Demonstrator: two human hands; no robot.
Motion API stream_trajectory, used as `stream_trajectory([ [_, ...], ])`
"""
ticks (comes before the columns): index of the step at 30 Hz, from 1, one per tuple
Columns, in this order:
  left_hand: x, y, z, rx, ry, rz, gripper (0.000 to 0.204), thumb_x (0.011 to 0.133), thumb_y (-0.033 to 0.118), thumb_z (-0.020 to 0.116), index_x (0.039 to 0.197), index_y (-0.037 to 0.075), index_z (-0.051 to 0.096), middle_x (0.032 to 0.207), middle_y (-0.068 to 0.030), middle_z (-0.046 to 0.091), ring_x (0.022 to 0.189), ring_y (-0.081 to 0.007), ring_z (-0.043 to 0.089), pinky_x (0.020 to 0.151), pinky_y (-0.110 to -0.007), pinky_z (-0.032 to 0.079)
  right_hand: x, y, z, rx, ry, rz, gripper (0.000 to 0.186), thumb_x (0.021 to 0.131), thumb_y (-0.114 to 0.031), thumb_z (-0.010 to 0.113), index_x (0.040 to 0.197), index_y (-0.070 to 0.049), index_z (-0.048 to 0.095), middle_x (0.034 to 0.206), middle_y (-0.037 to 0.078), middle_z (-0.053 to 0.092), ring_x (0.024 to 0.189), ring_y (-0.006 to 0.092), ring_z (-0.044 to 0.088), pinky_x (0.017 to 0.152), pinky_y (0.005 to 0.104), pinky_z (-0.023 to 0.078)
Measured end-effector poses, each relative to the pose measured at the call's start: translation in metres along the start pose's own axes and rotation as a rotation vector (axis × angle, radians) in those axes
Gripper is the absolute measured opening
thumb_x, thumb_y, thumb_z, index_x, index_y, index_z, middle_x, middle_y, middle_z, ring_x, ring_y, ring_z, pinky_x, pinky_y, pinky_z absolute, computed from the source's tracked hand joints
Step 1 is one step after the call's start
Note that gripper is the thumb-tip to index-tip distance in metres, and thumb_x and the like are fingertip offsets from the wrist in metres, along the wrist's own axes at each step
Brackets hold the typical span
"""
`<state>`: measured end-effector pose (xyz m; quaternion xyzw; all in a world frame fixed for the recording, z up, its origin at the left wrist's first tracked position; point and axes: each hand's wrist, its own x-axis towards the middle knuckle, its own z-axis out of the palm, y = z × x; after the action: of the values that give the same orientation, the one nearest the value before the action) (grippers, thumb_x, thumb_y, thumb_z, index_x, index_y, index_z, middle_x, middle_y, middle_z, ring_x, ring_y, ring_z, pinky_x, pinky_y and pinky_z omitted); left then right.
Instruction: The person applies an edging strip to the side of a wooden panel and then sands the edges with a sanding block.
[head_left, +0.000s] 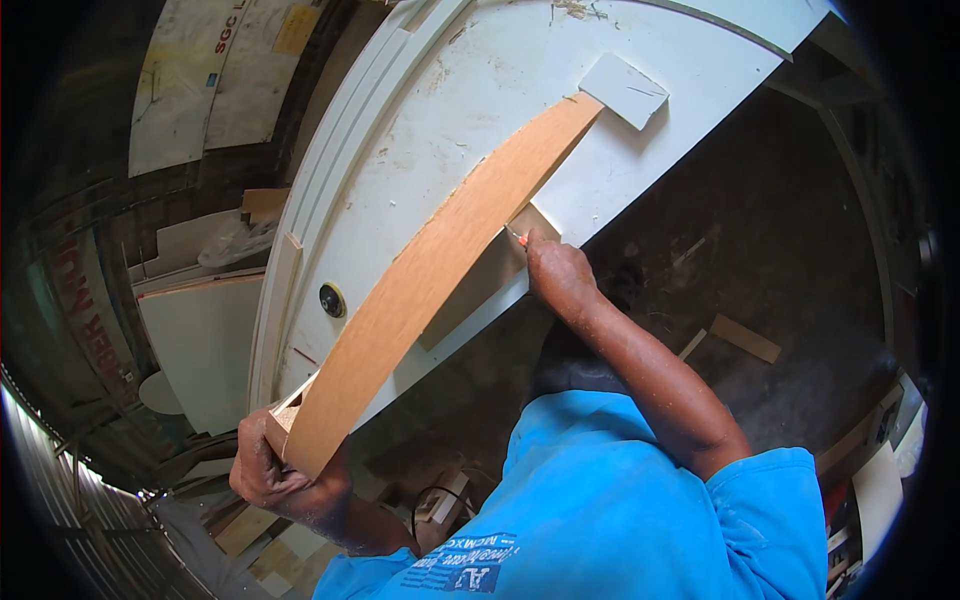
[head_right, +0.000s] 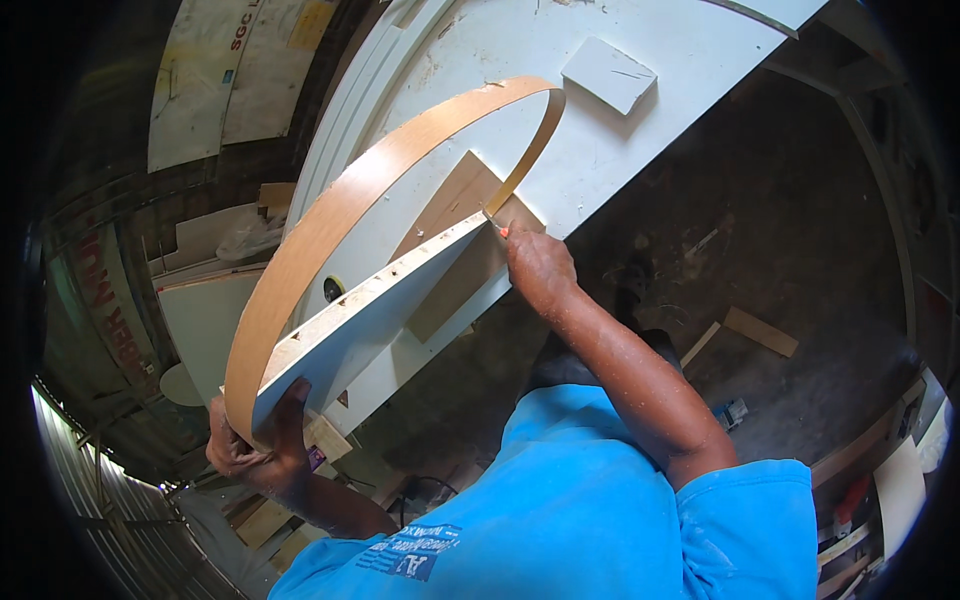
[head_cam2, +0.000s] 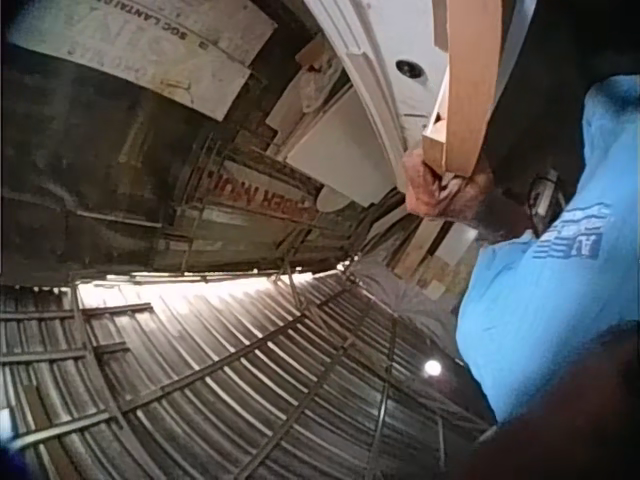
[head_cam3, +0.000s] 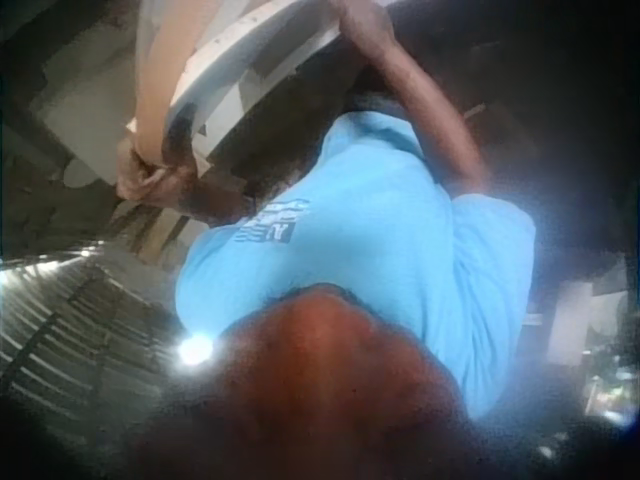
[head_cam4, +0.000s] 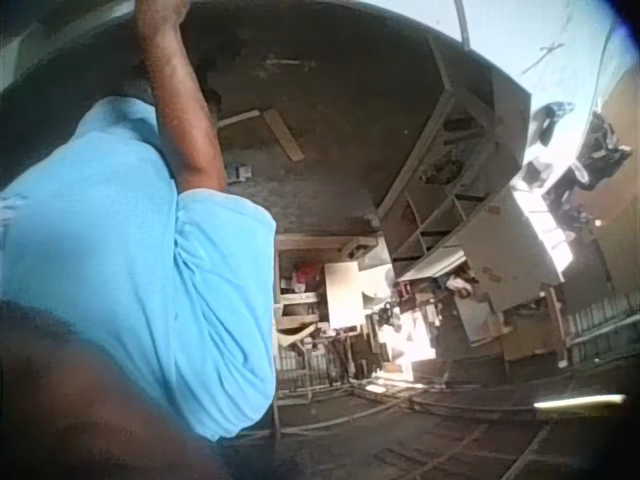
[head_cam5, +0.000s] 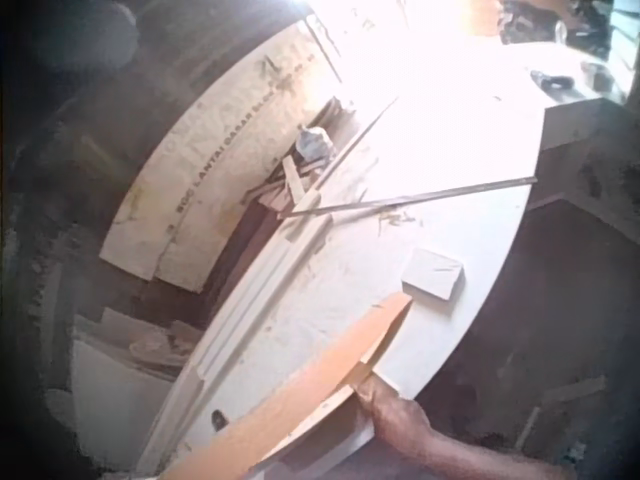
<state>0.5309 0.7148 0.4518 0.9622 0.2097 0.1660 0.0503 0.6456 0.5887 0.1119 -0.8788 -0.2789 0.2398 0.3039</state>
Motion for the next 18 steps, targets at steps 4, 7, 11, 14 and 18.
stream_trajectory([
  [4, 0.000, -0.007, 0.010, -0.035, 0.028, 0.018, 0.040, 0.068, 0.017, 0.093, 0.094, 0.001, 0.067, 0.083, -0.0087, 0.074, 0.073, -0.0154, 0.071, 0.070, -0.028, 0.053, -0.009, 0.008, -0.003, -0.002, -0.062, 0.069, 0.008, 0.088, -0.003, 0.057, 0.095, 0.000, 0.054, 0.073, 0.022, 0.070, 0.070, 0.0381, 0.072, 0.061, 0.0488, 0.058],
  [7, 0.000, -0.003, 0.008, -0.011, 0.035, 0.031, 0.042, 0.067, 0.018, 0.094, 0.094, 0.001, 0.067, 0.082, -0.0087, 0.074, 0.073, -0.0148, 0.070, 0.070, -0.028, 0.053, -0.012, 0.009, 0.001, 0.015, -0.035, 0.043, 0.007, 0.088, -0.002, 0.056, 0.093, 0.000, 0.052, 0.072, 0.023, 0.069, 0.069, 0.0383, 0.072, 0.060, 0.0491, 0.058],
  [11, 0.002, 0.000, 0.006, 0.060, 0.021, 0.028, 0.041, 0.067, 0.019, 0.095, 0.091, 0.002, 0.066, 0.080, -0.0082, 0.073, 0.071, -0.0129, 0.068, 0.069, -0.028, 0.053, -0.015, 0.015, 0.005, 0.030, 0.036, 0.012, 0.007, 0.088, -0.002, 0.056, 0.093, 0.000, 0.051, 0.071, 0.024, 0.069, 0.068, 0.0381, 0.072, 0.060, 0.0484, 0.058],
  [14, 0.000, 0.001, 0.008, -0.025, 0.031, -0.011, 0.038, 0.068, 0.018, 0.093, 0.088, 0.002, 0.064, 0.078, -0.0079, 0.072, 0.069, -0.0110, 0.066, 0.067, -0.027, 0.053, -0.017, 0.016, 0.006, 0.031, 0.031, 0.013, 0.007, 0.088, -0.003, 0.056, 0.092, 0.000, 0.051, 0.071, 0.024, 0.069, 0.068, 0.0380, 0.072, 0.060, 0.0476, 0.058],
  [18, -0.006, -0.004, 0.007, -0.114, 0.006, -0.033, 0.038, 0.069, 0.017, 0.093, 0.089, 0.001, 0.064, 0.078, -0.0079, 0.072, 0.070, -0.0104, 0.065, 0.067, -0.027, 0.053, -0.015, 0.013, -0.005, 0.051, -0.005, 0.061, 0.007, 0.089, -0.005, 0.053, 0.093, 0.001, 0.050, 0.072, 0.024, 0.069, 0.070, 0.0415, 0.072, 0.063, 0.0506, 0.057],
])
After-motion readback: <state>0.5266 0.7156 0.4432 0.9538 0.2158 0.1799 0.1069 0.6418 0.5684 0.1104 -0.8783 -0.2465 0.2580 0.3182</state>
